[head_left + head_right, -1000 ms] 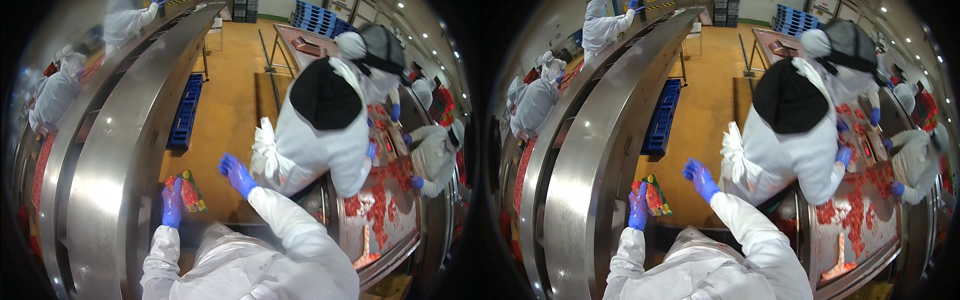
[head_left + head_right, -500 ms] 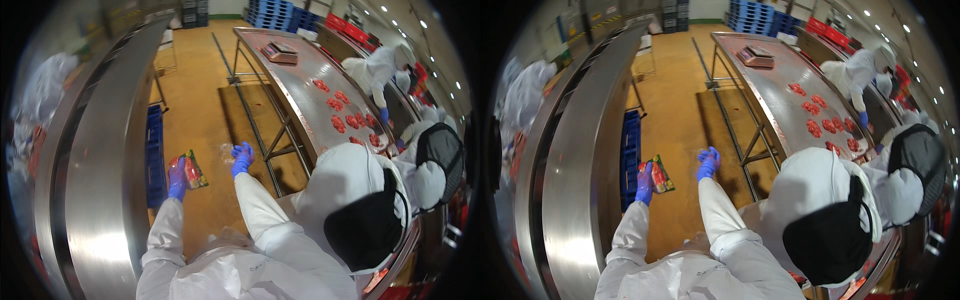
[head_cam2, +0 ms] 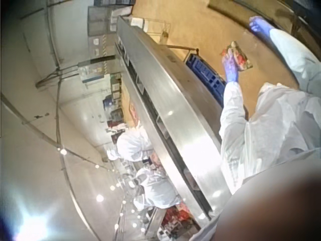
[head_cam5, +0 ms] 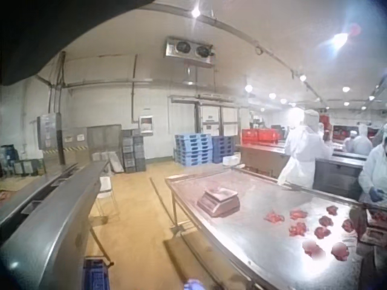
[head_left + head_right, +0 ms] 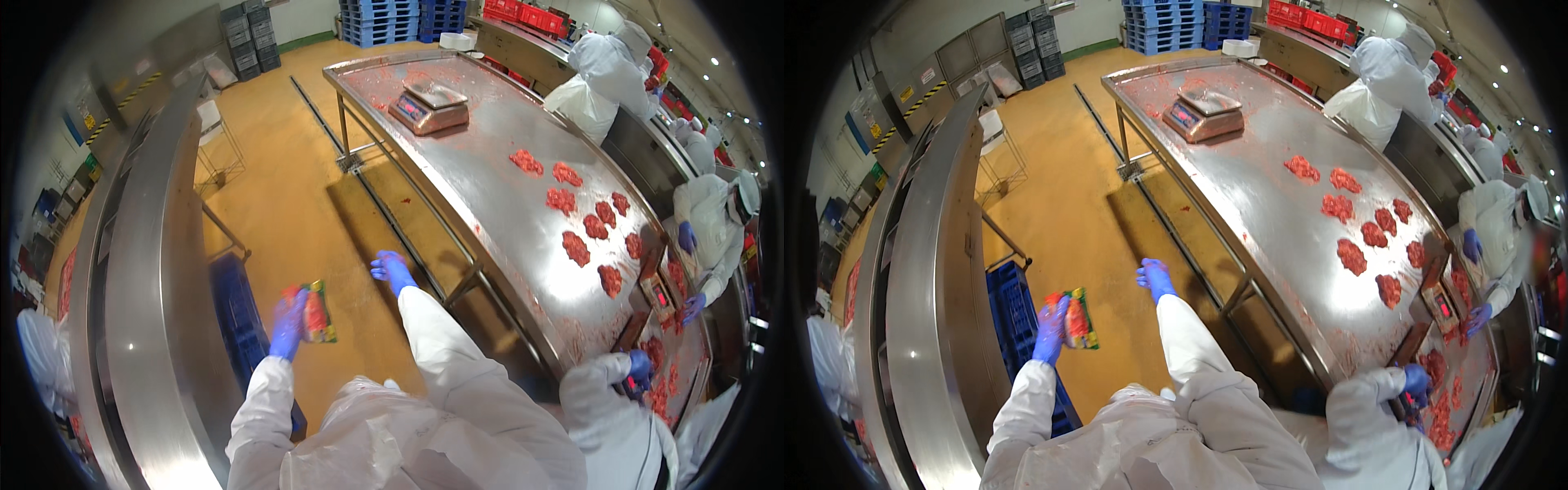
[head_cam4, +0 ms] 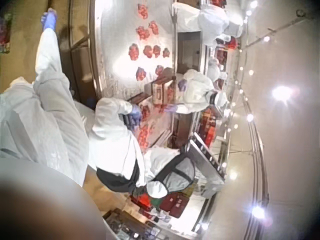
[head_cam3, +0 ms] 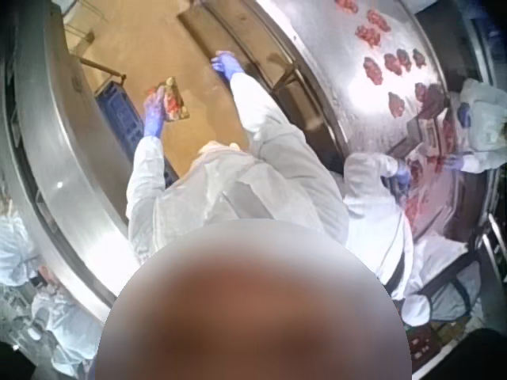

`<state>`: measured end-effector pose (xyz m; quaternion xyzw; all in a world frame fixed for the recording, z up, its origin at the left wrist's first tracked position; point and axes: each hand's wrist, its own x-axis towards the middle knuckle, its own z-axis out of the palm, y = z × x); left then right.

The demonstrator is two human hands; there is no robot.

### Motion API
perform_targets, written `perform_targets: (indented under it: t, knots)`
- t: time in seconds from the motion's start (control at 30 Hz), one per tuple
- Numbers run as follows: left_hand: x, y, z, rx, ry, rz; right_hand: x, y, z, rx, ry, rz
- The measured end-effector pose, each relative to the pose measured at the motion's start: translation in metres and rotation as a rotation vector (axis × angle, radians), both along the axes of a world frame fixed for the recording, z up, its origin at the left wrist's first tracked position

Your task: The person cleans a stainless steel table in a meat processing facility using a squeegee-like tool to wipe away blood and meat residue. The person also handles packaged meat and a digital scale.

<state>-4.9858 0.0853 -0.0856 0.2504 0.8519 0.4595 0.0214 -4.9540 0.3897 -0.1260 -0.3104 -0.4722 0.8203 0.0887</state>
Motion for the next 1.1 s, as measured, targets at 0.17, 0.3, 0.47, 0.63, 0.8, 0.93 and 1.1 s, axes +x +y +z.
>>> perform_targets:
  t: [0.17, 0.3, 0.47, 0.63, 0.8, 0.93, 1.1]
  knots:
    - [-0.095, 0.006, 0.017, 0.609, -0.517, 0.383, -0.111, 0.044, 0.031, 0.173, 0.167, 0.109]
    - [-0.183, 0.055, 0.017, 0.561, -0.543, 0.243, -0.179, 0.112, 0.028, 0.179, 0.156, 0.115]
    - [-0.298, 0.141, 0.039, 0.529, -0.54, 0.053, -0.262, 0.172, 0.096, 0.242, 0.148, -0.191]
    - [-0.372, 0.252, 0.073, 0.485, -0.616, -0.122, -0.313, 0.276, 0.122, 0.379, 0.086, -0.42]
    - [-0.43, 0.335, 0.084, 0.484, -0.591, -0.249, -0.371, 0.401, 0.111, 0.799, -0.08, -0.716]
    - [-0.484, 0.364, 0.089, 0.353, -0.624, -0.178, -0.43, 0.471, 0.116, 1.165, -0.43, -0.694]
    - [-0.563, 0.387, 0.071, 0.413, -0.652, -0.148, -0.498, 0.512, 0.12, 1.458, -0.94, -0.432]
